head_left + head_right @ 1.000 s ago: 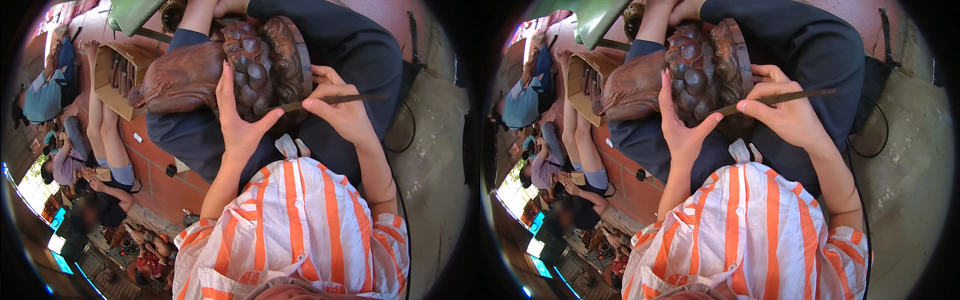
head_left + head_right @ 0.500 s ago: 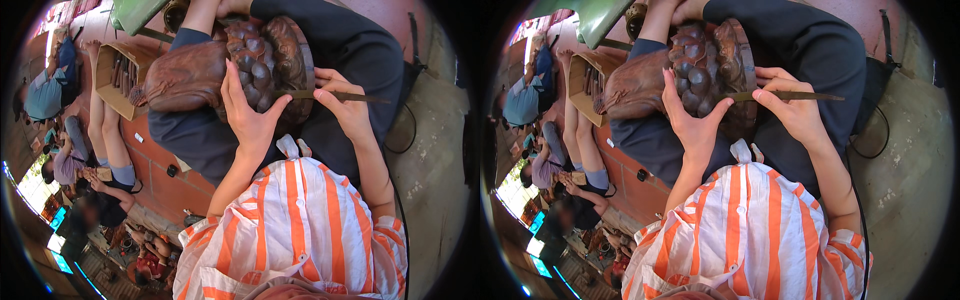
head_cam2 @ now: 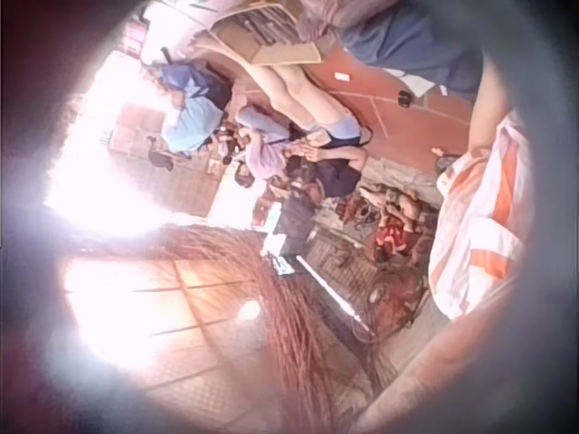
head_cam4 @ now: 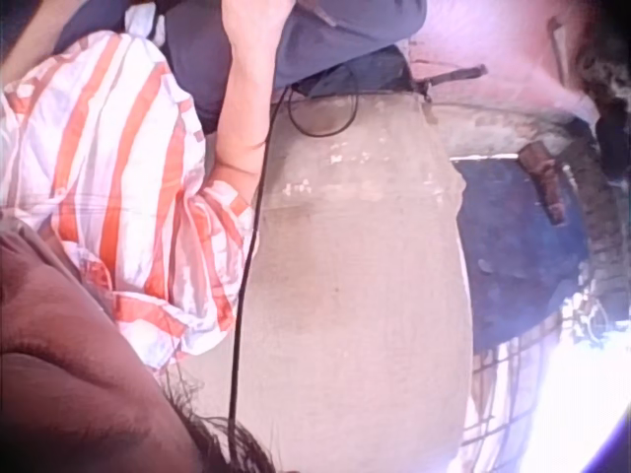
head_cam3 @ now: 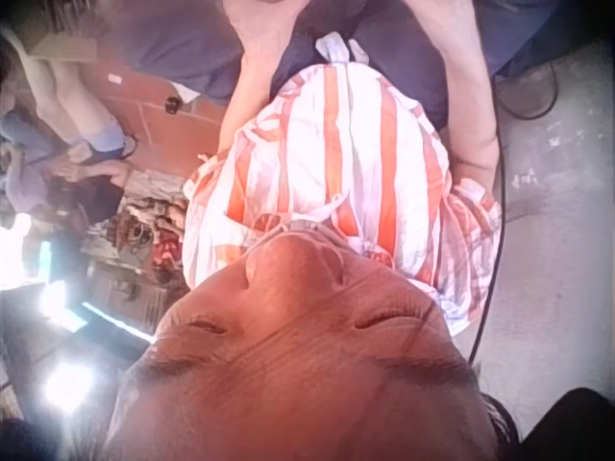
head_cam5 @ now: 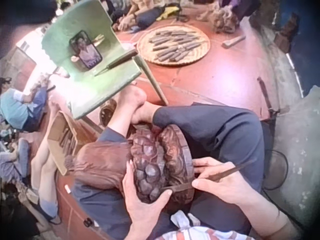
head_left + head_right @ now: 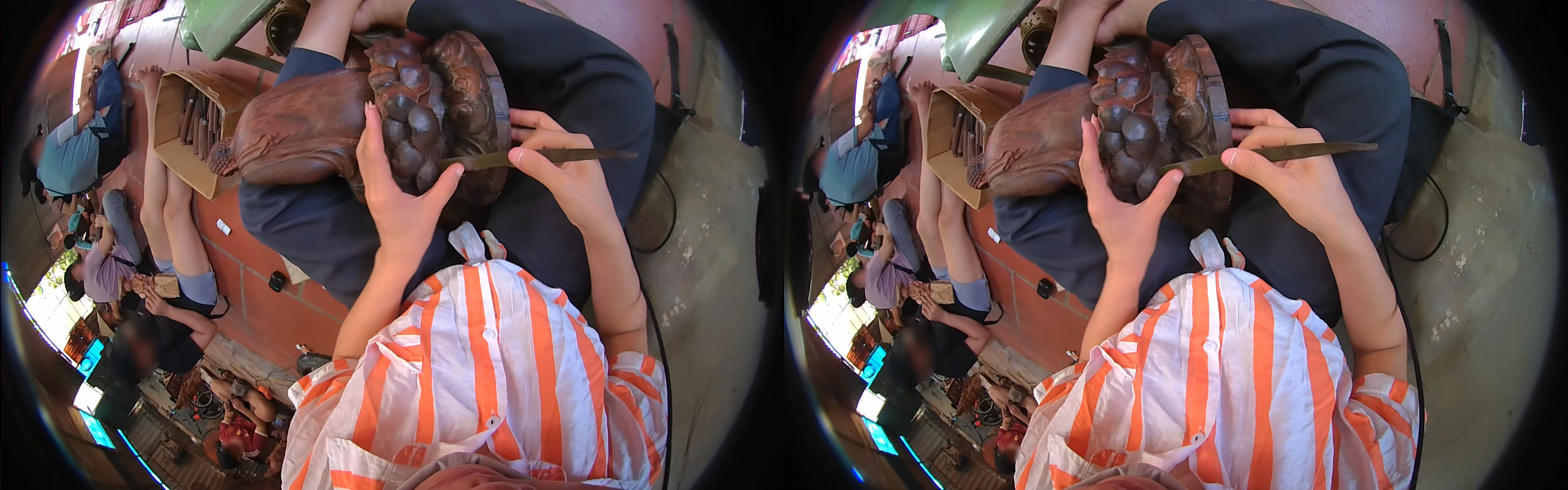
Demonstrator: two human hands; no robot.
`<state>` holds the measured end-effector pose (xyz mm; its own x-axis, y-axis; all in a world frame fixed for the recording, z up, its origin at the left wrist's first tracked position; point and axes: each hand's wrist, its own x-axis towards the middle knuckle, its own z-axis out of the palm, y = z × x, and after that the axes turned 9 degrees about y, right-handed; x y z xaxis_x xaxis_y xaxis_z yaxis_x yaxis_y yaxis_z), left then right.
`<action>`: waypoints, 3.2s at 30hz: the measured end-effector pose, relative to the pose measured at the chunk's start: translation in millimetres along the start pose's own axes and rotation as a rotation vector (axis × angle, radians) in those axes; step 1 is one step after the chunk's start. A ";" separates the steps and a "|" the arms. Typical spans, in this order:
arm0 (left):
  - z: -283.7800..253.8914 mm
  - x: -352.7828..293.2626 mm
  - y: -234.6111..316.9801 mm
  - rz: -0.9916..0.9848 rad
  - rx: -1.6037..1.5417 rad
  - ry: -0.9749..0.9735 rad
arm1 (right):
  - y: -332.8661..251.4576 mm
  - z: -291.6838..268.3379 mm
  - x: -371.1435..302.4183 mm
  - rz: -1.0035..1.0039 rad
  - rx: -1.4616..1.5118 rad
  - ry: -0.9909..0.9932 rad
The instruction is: The person holds a wooden carved object on their lap and uses a metal file to smooth and shape its surface. They rotate the object to access different areas and continue filing the details.
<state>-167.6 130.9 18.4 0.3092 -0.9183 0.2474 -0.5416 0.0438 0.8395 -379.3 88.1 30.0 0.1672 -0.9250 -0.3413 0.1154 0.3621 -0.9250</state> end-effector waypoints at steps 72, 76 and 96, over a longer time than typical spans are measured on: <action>-2.2 11.6 5.5 -0.035 0.086 -0.033 | -12.0 7.1 29.3 0.111 -0.088 0.020; -1.4 11.0 5.5 -0.027 0.143 -0.044 | -15.5 11.0 27.6 0.185 -0.006 0.055; -22.5 -2.6 -12.6 -0.061 -0.138 -0.168 | 33.4 11.5 -39.2 -0.154 0.024 -0.042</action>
<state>-144.0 141.7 18.0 0.1978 -0.9729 0.1197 -0.4106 0.0287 0.9114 -370.8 137.8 14.4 0.1862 -0.9643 -0.1881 0.1660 0.2196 -0.9614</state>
